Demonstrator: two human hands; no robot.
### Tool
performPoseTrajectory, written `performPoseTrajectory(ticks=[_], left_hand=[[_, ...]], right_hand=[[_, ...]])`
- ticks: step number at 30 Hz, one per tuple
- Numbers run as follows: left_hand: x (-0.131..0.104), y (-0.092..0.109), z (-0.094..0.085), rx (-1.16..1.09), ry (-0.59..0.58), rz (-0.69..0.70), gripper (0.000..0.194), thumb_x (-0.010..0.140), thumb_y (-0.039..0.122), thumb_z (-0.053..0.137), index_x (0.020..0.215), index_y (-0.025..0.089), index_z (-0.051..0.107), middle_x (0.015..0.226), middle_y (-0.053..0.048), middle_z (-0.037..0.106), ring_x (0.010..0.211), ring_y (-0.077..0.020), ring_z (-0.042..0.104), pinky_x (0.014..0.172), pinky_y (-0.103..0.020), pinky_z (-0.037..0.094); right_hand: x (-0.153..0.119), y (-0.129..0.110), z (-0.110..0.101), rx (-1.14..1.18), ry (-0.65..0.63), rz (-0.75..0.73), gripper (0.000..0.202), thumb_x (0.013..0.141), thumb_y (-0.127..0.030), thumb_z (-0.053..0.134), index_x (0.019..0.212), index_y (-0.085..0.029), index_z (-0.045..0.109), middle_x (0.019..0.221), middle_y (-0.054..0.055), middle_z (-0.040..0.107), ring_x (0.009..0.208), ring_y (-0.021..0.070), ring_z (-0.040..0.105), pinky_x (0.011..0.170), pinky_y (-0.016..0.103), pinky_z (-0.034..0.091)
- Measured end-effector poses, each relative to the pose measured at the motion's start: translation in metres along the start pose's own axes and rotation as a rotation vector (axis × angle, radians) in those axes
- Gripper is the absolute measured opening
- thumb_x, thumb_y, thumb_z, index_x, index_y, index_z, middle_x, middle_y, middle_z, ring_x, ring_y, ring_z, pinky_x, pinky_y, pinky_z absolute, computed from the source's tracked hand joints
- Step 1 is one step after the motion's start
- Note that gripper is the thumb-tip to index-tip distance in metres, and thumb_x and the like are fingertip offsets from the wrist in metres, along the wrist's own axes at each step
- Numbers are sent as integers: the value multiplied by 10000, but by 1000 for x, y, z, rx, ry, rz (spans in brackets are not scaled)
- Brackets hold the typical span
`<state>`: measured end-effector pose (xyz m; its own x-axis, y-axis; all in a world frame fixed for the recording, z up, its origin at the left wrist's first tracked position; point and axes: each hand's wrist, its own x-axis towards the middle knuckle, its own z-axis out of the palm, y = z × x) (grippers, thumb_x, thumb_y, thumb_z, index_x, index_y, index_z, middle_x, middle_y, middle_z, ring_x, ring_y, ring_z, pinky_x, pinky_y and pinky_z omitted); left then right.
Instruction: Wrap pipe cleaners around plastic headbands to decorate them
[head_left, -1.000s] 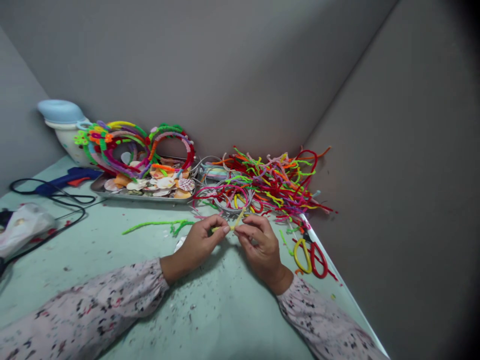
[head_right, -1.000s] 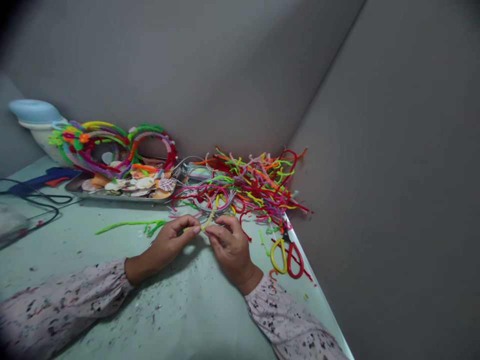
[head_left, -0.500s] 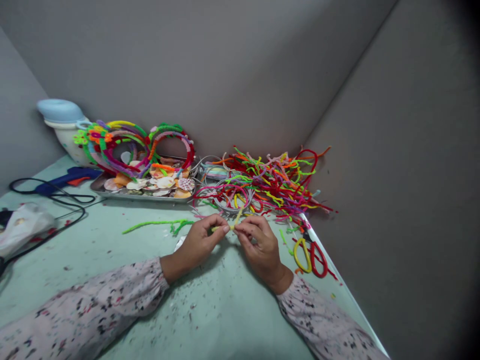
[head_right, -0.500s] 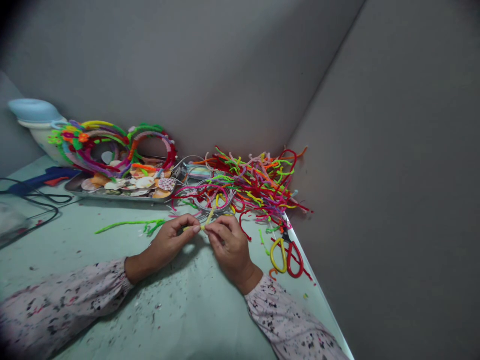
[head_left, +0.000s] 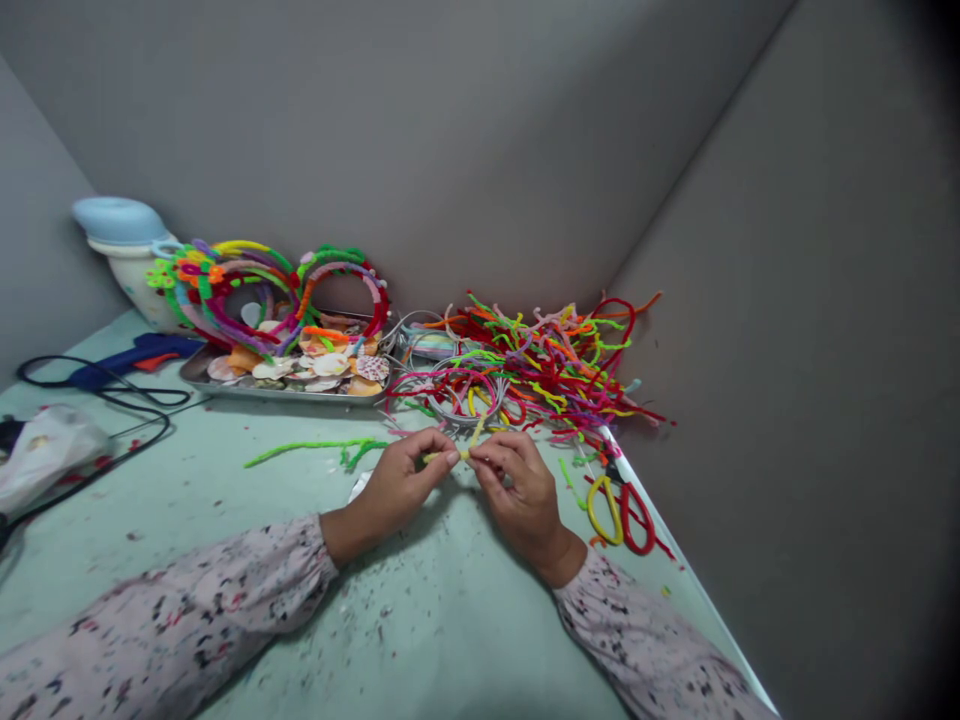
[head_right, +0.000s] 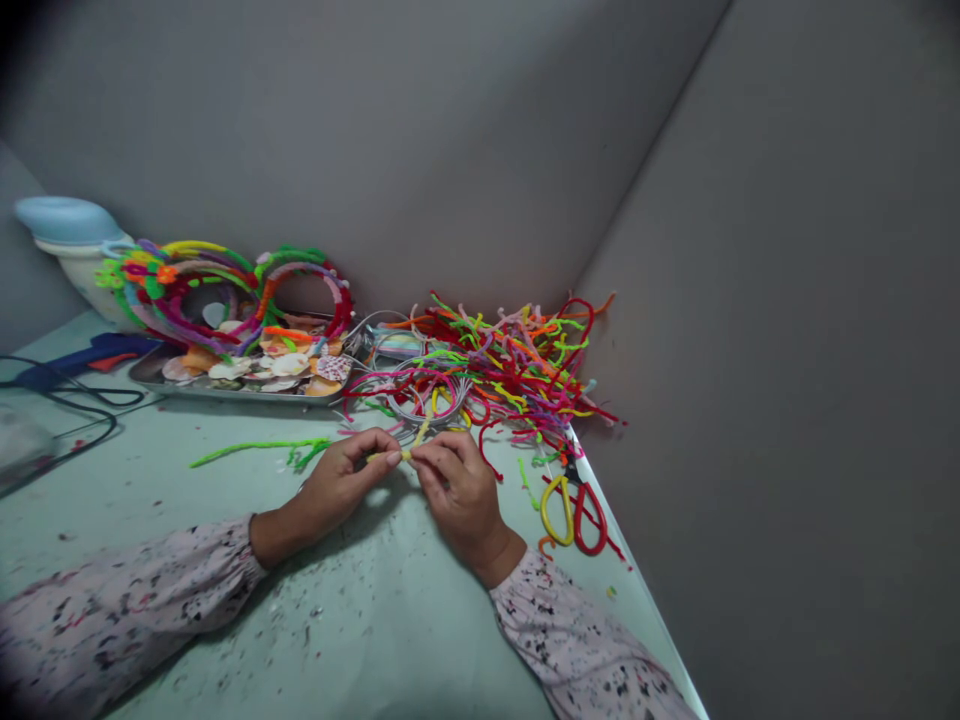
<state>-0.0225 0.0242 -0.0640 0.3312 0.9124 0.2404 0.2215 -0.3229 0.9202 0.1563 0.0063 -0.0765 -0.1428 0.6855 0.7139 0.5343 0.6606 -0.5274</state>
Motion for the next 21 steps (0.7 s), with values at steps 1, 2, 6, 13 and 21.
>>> performPoseTrajectory(ticks=[1, 2, 6, 13, 21], left_hand=[[0, 0, 0, 1, 2, 3, 187, 876, 314, 532, 812, 149, 593, 751, 3, 574, 732, -131, 521, 688, -236, 402], [0, 0, 0, 3, 2, 5, 186, 876, 315, 533, 813, 150, 593, 751, 4, 573, 733, -131, 521, 689, -236, 402], [1, -1, 0, 1, -3, 5, 184, 876, 314, 532, 816, 152, 595, 755, 3, 574, 736, -132, 524, 691, -238, 404], [1, 0, 0, 3, -6, 2, 184, 870, 315, 538, 814, 151, 599, 765, -5, 587, 744, -139, 531, 693, -245, 411], [0, 0, 0, -3, -8, 4, 194, 875, 324, 530, 822, 150, 597, 766, -4, 584, 746, -137, 531, 694, -242, 413]], right_hand=[[0, 0, 0, -6, -1, 2, 182, 854, -128, 598, 996, -235, 638, 946, 53, 571, 880, 158, 591, 765, 313, 536], [1, -1, 0, -12, -4, 2, 170, 857, -132, 594, 990, -230, 634, 942, 54, 573, 877, 158, 591, 763, 313, 536], [2, -3, 0, -38, -22, -3, 127, 869, -144, 572, 964, -218, 616, 934, 61, 581, 881, 165, 589, 755, 312, 534], [2, -4, -1, -31, -87, 22, 113, 887, -150, 529, 968, -212, 578, 949, 62, 593, 914, 171, 584, 775, 309, 515], [0, -3, 0, 0, -81, 28, 149, 875, -152, 539, 1007, -217, 566, 977, 66, 578, 921, 176, 584, 754, 311, 522]])
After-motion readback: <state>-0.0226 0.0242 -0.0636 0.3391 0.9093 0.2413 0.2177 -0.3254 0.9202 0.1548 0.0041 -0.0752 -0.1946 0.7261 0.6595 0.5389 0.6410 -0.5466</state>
